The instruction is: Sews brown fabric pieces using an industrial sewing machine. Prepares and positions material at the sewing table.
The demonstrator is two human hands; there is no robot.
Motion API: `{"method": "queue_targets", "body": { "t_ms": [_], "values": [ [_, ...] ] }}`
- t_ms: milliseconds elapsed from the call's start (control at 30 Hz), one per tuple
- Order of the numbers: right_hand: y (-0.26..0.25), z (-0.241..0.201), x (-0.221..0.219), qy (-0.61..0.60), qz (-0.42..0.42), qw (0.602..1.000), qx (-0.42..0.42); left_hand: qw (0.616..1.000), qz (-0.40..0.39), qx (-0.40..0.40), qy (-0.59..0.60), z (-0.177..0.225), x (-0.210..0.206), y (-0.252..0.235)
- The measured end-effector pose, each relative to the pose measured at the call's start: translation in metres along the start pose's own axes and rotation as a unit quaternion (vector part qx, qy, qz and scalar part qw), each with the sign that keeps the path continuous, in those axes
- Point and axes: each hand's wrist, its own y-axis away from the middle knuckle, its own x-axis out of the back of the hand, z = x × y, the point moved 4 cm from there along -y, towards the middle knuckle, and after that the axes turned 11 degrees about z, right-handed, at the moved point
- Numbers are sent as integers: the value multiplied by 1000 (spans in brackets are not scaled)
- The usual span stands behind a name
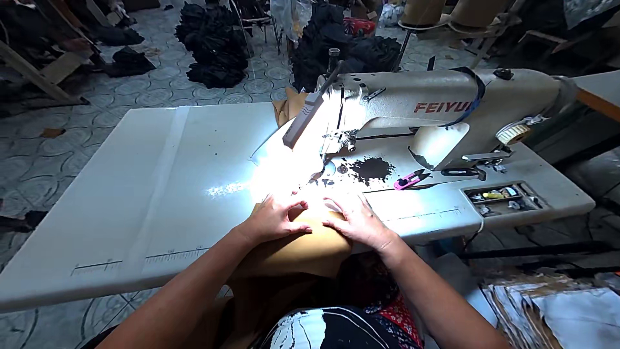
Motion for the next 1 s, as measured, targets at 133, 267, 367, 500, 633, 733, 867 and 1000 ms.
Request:
{"method": "queue_targets", "body": {
  "t_ms": [133, 267, 367, 500, 633, 733, 867, 1000],
  "values": [
    [-6, -1, 4, -37, -30, 999, -4, 998, -29, 34, 42, 0, 5, -2],
    [-20, -5, 8, -80, -76, 993, 44, 992, -52, 54, 98, 4, 5, -6],
    [-28, -8, 7, -100, -100, 987, 81, 992, -39, 41, 114, 5, 6, -6],
    [-38, -19, 7, -126, -160, 978, 54, 991, 16, -12, 130, 10, 10, -4],
    [-48, -19, -3, -188, -172, 966, 44, 993, 54, -10, 107, 12, 16, -4],
    [-53, -19, -3, -223, -150, 962, 44, 995, 63, -11, 76, 12, 22, -5],
    [-51, -24, 8, -205, -128, 967, 79, 997, 55, -25, 57, 13, 27, -4],
    [-48, -21, 10, -189, -144, 966, 100, 997, 43, -26, 62, 16, 28, -2]
  ]
}}
